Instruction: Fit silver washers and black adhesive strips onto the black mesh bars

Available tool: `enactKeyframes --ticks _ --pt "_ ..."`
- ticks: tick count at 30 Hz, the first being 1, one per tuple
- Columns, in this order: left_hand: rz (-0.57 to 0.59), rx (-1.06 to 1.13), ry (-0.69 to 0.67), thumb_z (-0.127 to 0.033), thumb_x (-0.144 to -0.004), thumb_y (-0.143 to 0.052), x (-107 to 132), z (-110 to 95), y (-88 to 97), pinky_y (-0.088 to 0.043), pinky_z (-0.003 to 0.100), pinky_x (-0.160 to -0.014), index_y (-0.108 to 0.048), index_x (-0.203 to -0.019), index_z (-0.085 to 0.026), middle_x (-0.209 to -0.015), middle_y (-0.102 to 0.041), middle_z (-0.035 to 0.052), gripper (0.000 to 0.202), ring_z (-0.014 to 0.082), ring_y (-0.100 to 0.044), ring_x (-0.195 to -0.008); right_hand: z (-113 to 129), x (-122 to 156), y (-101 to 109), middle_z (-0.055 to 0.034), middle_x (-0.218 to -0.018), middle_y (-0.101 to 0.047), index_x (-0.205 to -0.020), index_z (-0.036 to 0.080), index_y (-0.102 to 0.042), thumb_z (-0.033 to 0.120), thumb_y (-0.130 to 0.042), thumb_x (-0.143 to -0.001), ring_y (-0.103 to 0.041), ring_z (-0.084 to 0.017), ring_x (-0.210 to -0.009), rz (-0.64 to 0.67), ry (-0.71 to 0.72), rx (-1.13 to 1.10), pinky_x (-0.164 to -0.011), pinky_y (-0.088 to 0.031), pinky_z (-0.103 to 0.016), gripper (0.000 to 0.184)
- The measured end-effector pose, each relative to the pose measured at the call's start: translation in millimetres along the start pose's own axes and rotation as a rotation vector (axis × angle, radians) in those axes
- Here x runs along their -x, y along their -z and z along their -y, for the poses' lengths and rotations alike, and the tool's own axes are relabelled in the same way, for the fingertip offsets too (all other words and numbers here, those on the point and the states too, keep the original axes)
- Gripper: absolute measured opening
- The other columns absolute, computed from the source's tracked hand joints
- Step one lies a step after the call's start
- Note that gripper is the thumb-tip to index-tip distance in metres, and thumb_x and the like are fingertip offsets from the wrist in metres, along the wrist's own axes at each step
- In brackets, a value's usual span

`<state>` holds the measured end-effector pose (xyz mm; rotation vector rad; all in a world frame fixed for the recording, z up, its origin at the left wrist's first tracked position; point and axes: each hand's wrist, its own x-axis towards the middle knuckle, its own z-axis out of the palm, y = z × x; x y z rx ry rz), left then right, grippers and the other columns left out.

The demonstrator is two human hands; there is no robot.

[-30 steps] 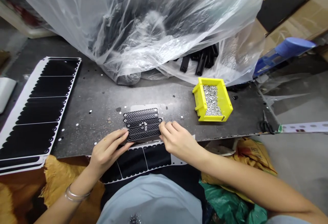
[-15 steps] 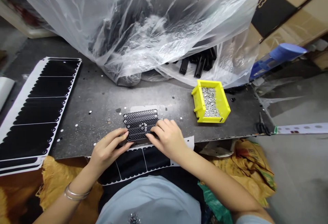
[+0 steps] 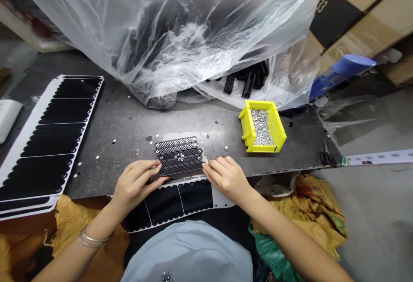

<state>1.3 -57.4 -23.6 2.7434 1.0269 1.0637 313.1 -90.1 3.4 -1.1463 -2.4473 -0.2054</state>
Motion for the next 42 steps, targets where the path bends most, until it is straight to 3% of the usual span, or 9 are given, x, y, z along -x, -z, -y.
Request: enactKeyframes --ticks 3,7,13,17,22,29,35,37,42 --pt "0.026 -0.077 0.012 -0.031 -0.091 -0.077 -17 -5 0.7 -0.050 0.039 -0.092 -0.068 -0.104 -0.019 -0.103 -0.078 0.0058 0.020 0.0229 -0.071 -0.098 6 -3 1 -0.0070 -0.083 -0.071 -0.111 0.008 -0.070 0.012 -0.062 -0.100 -0.057 -0.018 -0.075 0.019 0.083 0.107 -0.067 -0.036 -0.035 0.014" --pt "0.117 -0.023 -0.034 -0.019 -0.100 -0.064 -39 -8 -9.8 -0.045 0.038 -0.094 -0.069 -0.115 -0.020 -0.103 -0.077 0.0031 0.016 0.0200 -0.068 -0.096 9 -3 0 -0.0081 -0.081 -0.070 -0.112 0.004 -0.071 0.006 -0.056 -0.101 -0.056 -0.020 -0.075 0.043 0.159 0.223 -0.069 -0.038 -0.036 0.019" --pt "0.162 -0.018 -0.081 -0.022 -0.103 -0.058 -54 -5 -11.8 -0.041 0.037 -0.096 -0.070 -0.102 -0.020 -0.090 -0.075 0.0008 0.013 0.0182 -0.066 -0.090 10 3 -6 -0.0099 -0.086 -0.072 -0.113 0.002 -0.072 0.010 -0.062 -0.099 -0.055 -0.020 -0.075 0.009 0.131 0.236 -0.066 -0.038 -0.037 0.019" --pt "0.207 -0.026 -0.047 -0.021 -0.102 -0.060 -45 -9 7.2 -0.041 0.038 -0.098 -0.068 -0.094 -0.020 -0.088 -0.075 -0.0002 0.011 0.0185 -0.067 -0.091 19 -1 -1 -0.0118 -0.084 -0.071 -0.115 -0.001 -0.072 0.005 -0.055 -0.100 -0.054 -0.021 -0.074 0.066 0.118 0.307 -0.065 -0.038 -0.037 0.024" --pt "0.172 -0.064 0.025 -0.017 -0.100 -0.063 -23 -17 24.5 -0.041 0.040 -0.101 -0.068 -0.098 -0.020 -0.092 -0.077 -0.0004 0.005 0.0183 -0.070 -0.091 25 -10 5 -0.0136 -0.081 -0.069 -0.106 -0.002 -0.075 0.002 -0.051 -0.098 -0.054 -0.023 -0.077 0.077 0.181 0.336 -0.068 -0.039 -0.037 0.025" --pt "0.023 -0.114 -0.020 -0.009 -0.093 -0.071 2 -22 10.6 -0.045 0.039 -0.099 -0.071 -0.110 -0.017 -0.098 -0.080 0.0030 0.019 0.0188 -0.073 -0.092 16 -11 8 -0.0104 -0.079 -0.066 -0.108 0.002 -0.074 0.003 -0.049 -0.100 -0.052 -0.021 -0.076 0.098 0.233 0.296 -0.068 -0.036 -0.036 0.026" --pt "-0.108 -0.181 -0.050 -0.012 -0.084 -0.083 16 -17 -1.3 -0.048 0.034 -0.095 -0.072 -0.113 -0.022 -0.095 -0.082 0.0001 0.033 0.0166 -0.073 -0.090 31 -11 4 -0.0068 -0.073 -0.063 -0.108 0.004 -0.073 0.005 -0.052 -0.100 -0.049 -0.019 -0.070 0.135 -0.006 0.329 -0.065 -0.031 -0.037 0.022" --pt "-0.097 -0.187 -0.079 -0.010 -0.084 -0.082 16 -13 -1.4 -0.049 0.034 -0.093 -0.071 -0.115 -0.022 -0.096 -0.082 -0.0003 0.035 0.0166 -0.073 -0.089 24 -9 3 -0.0056 -0.074 -0.064 -0.107 0.008 -0.073 0.008 -0.055 -0.101 -0.049 -0.019 -0.070 0.131 -0.035 0.249 -0.065 -0.031 -0.036 0.019" --pt "-0.044 -0.094 -0.200 -0.012 -0.088 -0.079 5 2 5.3 -0.053 0.033 -0.092 -0.070 -0.117 -0.025 -0.094 -0.082 -0.0028 0.033 0.0151 -0.075 -0.087 -17 -1 3 -0.0052 -0.088 -0.072 -0.117 0.013 -0.069 0.015 -0.055 -0.104 -0.055 -0.017 -0.076 0.171 0.158 0.005 -0.067 -0.034 -0.034 0.019"
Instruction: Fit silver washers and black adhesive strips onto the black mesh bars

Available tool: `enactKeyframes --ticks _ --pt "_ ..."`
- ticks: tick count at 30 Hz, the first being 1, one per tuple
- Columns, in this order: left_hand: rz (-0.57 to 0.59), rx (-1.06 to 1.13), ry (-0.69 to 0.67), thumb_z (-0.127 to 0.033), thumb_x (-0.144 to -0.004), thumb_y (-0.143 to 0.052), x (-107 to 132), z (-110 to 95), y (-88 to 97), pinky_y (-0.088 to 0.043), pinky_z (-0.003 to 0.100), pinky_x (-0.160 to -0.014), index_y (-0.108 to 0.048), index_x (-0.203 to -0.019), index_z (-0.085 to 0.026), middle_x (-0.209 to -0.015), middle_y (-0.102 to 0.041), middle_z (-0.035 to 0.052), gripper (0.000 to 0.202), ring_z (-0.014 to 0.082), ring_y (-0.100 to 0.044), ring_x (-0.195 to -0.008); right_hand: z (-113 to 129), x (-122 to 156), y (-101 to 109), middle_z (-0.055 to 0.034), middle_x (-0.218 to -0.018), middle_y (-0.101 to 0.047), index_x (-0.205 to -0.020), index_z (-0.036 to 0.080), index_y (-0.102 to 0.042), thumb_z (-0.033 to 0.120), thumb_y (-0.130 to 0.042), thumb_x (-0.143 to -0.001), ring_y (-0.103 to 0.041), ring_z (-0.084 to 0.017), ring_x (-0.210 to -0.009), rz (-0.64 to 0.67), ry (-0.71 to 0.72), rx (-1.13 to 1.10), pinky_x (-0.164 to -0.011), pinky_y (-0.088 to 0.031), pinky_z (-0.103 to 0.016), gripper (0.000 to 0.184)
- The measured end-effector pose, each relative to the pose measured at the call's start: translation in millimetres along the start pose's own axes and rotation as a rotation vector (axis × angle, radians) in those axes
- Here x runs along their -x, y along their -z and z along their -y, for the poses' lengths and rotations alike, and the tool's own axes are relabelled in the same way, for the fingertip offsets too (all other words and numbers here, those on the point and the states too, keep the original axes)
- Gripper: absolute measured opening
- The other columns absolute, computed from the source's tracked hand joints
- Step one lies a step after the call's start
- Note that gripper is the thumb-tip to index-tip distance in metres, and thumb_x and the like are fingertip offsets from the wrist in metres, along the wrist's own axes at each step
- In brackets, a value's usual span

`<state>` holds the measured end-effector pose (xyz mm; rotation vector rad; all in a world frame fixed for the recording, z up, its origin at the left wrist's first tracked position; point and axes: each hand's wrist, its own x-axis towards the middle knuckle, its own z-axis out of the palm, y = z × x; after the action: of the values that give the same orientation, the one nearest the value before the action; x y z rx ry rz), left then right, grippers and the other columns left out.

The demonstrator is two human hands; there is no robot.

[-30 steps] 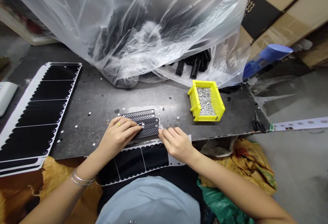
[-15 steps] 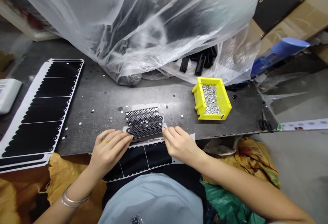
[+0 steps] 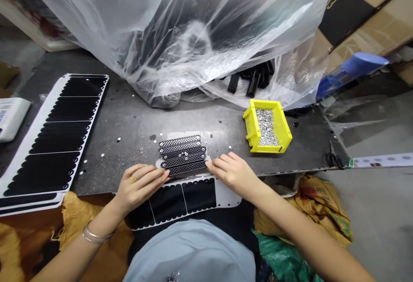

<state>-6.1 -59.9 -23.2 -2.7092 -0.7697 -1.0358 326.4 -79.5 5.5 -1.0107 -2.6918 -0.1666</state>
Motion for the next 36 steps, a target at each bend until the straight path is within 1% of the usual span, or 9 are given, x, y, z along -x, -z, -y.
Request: enactKeyframes --ticks 4,10,16,23,26,29,31,33,36 --pt "0.015 0.005 -0.001 -0.014 -0.088 -0.080 -3 3 2.5 -0.053 0.033 -0.092 -0.071 -0.111 -0.023 -0.093 -0.082 -0.0028 0.027 0.0150 -0.075 -0.087 -15 1 -2 -0.0041 -0.091 -0.074 -0.116 0.015 -0.069 0.017 -0.053 -0.106 -0.057 -0.015 -0.078 -0.022 0.039 -0.046 -0.068 -0.036 -0.032 0.018" --pt "-0.007 -0.038 0.117 -0.009 -0.088 -0.077 -1 -13 0.5 -0.051 0.035 -0.093 -0.071 -0.109 -0.023 -0.092 -0.081 -0.0014 0.026 0.0153 -0.075 -0.086 0 -2 -3 -0.0094 -0.095 -0.074 -0.117 0.010 -0.068 0.009 -0.052 -0.103 -0.060 -0.018 -0.081 -0.044 0.094 0.014 -0.071 -0.041 -0.035 0.021" --pt "0.011 -0.033 0.103 -0.010 -0.087 -0.079 -10 -13 3.7 -0.051 0.035 -0.092 -0.071 -0.103 -0.022 -0.089 -0.081 -0.0019 0.021 0.0157 -0.074 -0.084 10 -4 -11 -0.0079 -0.090 -0.073 -0.105 0.014 -0.068 0.015 -0.056 -0.102 -0.062 -0.016 -0.076 -0.149 -0.098 -0.119 -0.067 -0.043 -0.032 0.012" --pt "0.002 0.005 0.001 -0.005 -0.087 -0.075 -13 -9 -1.7 -0.054 0.031 -0.085 -0.069 -0.102 -0.020 -0.085 -0.079 -0.0016 0.022 0.0138 -0.073 -0.079 15 -2 -18 -0.0100 -0.091 -0.074 -0.104 0.012 -0.069 0.012 -0.059 -0.099 -0.065 -0.017 -0.075 -0.227 -0.135 -0.170 -0.066 -0.046 -0.033 0.011" --pt "-0.011 0.042 0.037 -0.004 -0.087 -0.073 -11 -8 -0.7 -0.054 0.031 -0.088 -0.067 -0.096 -0.022 -0.085 -0.077 -0.0024 0.020 0.0133 -0.073 -0.079 17 -1 -16 -0.0098 -0.091 -0.074 -0.104 0.014 -0.070 0.014 -0.058 -0.100 -0.066 -0.018 -0.076 -0.224 -0.168 -0.227 -0.067 -0.049 -0.033 0.013" --pt "0.070 0.082 0.250 -0.016 -0.092 -0.069 -17 -18 0.9 -0.048 0.044 -0.109 -0.067 -0.110 -0.021 -0.109 -0.078 0.0057 0.019 0.0215 -0.073 -0.106 18 -5 -20 -0.0109 -0.102 -0.075 -0.106 0.017 -0.072 0.021 -0.056 -0.103 -0.070 -0.021 -0.093 -0.303 -0.433 -0.533 -0.082 -0.056 -0.037 0.017" --pt "0.145 0.100 0.423 -0.028 -0.097 -0.061 -27 -34 -7.1 -0.038 0.056 -0.119 -0.055 -0.139 -0.015 -0.137 -0.067 0.0171 0.044 0.0312 -0.061 -0.133 20 -11 -29 -0.0117 -0.116 -0.073 -0.114 0.020 -0.072 0.031 -0.054 -0.105 -0.071 -0.023 -0.108 -0.456 -0.739 -0.860 -0.096 -0.058 -0.041 0.023" --pt "0.206 0.094 0.536 -0.037 -0.102 -0.051 -43 -55 -27.2 -0.034 0.061 -0.121 -0.030 -0.159 -0.008 -0.157 -0.047 0.0257 0.068 0.0378 -0.041 -0.150 22 -20 -42 -0.0117 -0.128 -0.072 -0.124 0.023 -0.069 0.041 -0.049 -0.105 -0.070 -0.024 -0.118 -0.606 -0.986 -1.220 -0.104 -0.057 -0.046 0.033" --pt "0.241 0.151 0.605 -0.054 -0.101 -0.050 -80 -87 -73.3 -0.032 0.063 -0.122 -0.018 -0.164 -0.007 -0.167 -0.029 0.0270 0.084 0.0426 -0.025 -0.157 30 -31 -61 -0.0111 -0.131 -0.072 -0.132 0.024 -0.067 0.051 -0.043 -0.105 -0.067 -0.026 -0.127 -0.678 -1.080 -1.575 -0.108 -0.056 -0.050 0.044"
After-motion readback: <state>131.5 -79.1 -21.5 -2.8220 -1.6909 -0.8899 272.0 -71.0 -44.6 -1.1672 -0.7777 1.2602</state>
